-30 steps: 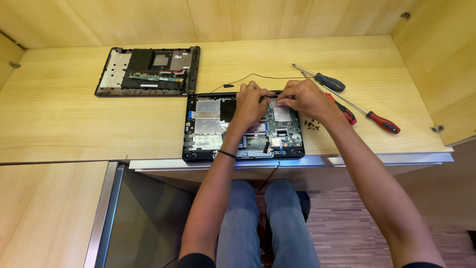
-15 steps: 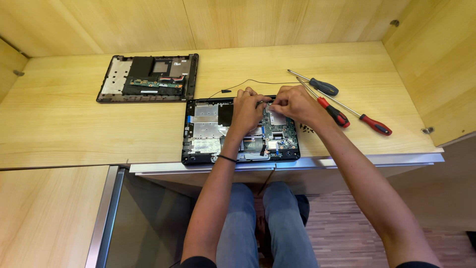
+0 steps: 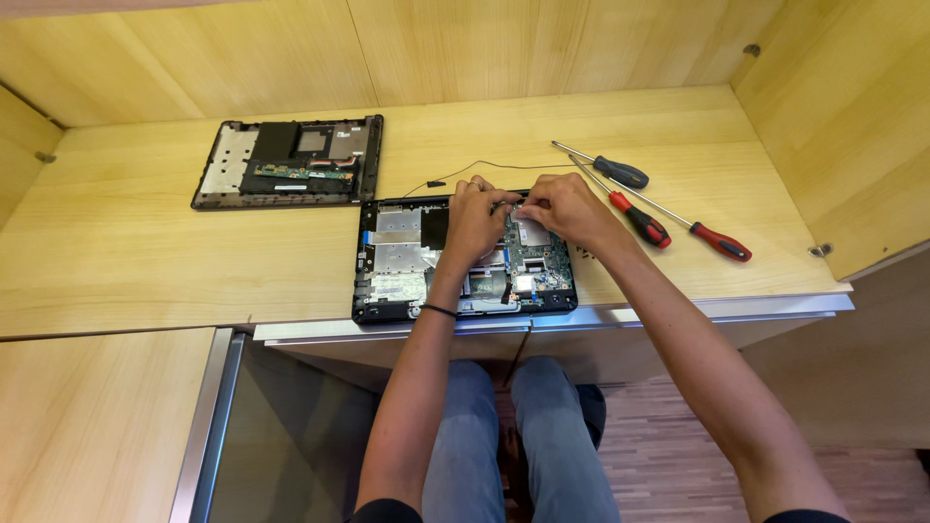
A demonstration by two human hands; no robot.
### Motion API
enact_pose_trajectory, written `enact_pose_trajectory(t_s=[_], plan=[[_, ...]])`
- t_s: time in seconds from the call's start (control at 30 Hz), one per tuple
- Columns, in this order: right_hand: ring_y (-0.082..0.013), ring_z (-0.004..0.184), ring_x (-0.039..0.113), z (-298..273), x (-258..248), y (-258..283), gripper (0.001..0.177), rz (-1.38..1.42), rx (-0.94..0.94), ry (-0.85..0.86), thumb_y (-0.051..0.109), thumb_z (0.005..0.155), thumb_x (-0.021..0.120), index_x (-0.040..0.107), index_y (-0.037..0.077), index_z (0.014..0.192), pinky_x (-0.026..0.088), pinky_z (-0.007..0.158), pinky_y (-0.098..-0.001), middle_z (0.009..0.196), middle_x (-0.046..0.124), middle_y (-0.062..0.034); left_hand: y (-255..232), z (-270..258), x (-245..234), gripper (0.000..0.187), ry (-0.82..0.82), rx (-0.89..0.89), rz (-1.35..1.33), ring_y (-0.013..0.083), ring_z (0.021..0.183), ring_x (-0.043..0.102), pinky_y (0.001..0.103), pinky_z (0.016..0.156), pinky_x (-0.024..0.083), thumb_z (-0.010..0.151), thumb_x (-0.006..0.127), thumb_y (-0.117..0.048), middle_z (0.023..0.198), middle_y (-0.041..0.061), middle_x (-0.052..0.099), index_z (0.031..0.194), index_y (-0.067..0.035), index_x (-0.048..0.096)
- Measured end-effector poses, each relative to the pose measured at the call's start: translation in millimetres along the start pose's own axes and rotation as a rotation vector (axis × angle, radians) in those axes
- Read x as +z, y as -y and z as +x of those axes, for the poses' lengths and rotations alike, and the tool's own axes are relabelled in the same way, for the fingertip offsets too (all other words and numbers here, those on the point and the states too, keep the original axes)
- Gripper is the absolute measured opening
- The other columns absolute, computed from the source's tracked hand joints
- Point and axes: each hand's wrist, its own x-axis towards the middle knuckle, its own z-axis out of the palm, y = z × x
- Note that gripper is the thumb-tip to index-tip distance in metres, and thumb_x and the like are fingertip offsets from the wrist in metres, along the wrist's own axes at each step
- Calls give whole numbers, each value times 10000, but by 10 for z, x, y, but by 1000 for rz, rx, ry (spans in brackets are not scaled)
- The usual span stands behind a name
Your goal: The person disassembles a laptop by removing screws, disconnecting ribbon cables, and detaching internal components. They use screwdrivers to loosen screws and carefully lift the motherboard out of the chassis.
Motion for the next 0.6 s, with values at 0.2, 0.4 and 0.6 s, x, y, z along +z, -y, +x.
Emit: enact_pose_trajectory(t_s=[0.2, 0.4, 0.6], plan=[[-274, 709, 699, 1, -12, -8, 59, 2, 48, 15, 118, 823, 797, 766, 69, 812, 544, 636, -388, 812, 719, -116, 54, 10, 37, 186, -13, 29, 15, 290, 1088, 534, 428, 968, 435, 923, 723, -252, 1009, 24, 535, 1072, -344, 785], [-300, 710, 710, 6, 208, -211, 107, -97, 65, -20, 171, 809, 810, 744, 93, 777, 561, 642, -412, 753, 698, -91, 37, 6, 35, 186, -13, 18, 18, 285, 1093, 528, 418, 969, 426, 931, 713, -243, 1019, 29, 535, 1080, -325, 788], [-307, 759, 724, -13, 97, -95, 95, -52, 110, -12, 181, 792, 795, 756, 95, 794, 566, 677, -420, 771, 717, -108, 7, -25, 19, 187, -14, 18, 28, 289, 1099, 532, 421, 973, 434, 934, 714, -247, 1023, 27, 538, 1082, -336, 786]])
